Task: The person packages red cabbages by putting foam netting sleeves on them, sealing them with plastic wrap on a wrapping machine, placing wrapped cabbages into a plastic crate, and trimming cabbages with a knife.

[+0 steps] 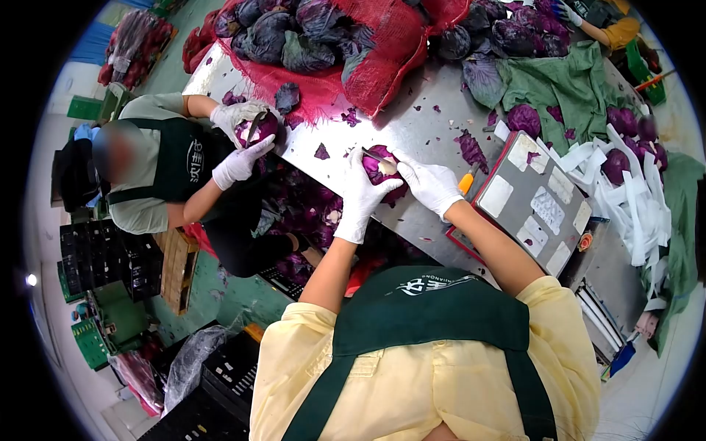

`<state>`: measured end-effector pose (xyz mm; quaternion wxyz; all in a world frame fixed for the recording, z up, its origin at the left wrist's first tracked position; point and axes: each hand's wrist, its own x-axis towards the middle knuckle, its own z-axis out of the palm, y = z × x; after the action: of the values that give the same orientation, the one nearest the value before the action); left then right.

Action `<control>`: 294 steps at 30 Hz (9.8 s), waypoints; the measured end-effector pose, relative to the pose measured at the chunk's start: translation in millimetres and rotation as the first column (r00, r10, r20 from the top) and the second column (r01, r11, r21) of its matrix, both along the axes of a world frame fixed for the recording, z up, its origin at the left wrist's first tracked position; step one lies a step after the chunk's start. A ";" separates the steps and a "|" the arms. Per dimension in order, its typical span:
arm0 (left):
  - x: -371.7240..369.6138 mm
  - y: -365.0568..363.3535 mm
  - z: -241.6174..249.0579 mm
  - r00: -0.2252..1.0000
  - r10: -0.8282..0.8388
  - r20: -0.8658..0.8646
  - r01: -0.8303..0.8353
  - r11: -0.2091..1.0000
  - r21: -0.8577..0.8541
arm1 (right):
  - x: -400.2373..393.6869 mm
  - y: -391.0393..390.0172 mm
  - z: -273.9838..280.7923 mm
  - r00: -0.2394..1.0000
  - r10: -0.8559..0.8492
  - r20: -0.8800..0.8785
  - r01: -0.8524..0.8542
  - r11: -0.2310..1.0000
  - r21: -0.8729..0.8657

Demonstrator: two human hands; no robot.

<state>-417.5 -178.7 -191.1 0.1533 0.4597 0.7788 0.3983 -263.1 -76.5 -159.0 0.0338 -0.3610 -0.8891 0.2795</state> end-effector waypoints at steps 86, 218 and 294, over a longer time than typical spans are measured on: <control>14.4 -24.5 10.6 0.948 0.292 0.124 -0.295 0.956 0.000 | -9.7 0.2 2.1 0.993 -0.028 -0.117 0.022 0.998 -0.052; -26.3 -88.5 50.2 -0.197 -0.058 0.979 -0.436 0.899 -0.034 | -0.5 58.0 -11.4 0.712 -0.559 -0.424 0.444 0.827 -0.345; 21.1 -30.0 5.2 0.957 0.186 -0.221 -0.208 0.974 -0.083 | -35.3 -29.5 -12.6 0.997 -0.001 -0.078 0.008 0.996 0.089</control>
<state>-396.3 -208.7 -185.9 0.0531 0.4106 0.8527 0.3186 -298.4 -106.1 -171.6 0.0851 -0.3502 -0.8978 0.2531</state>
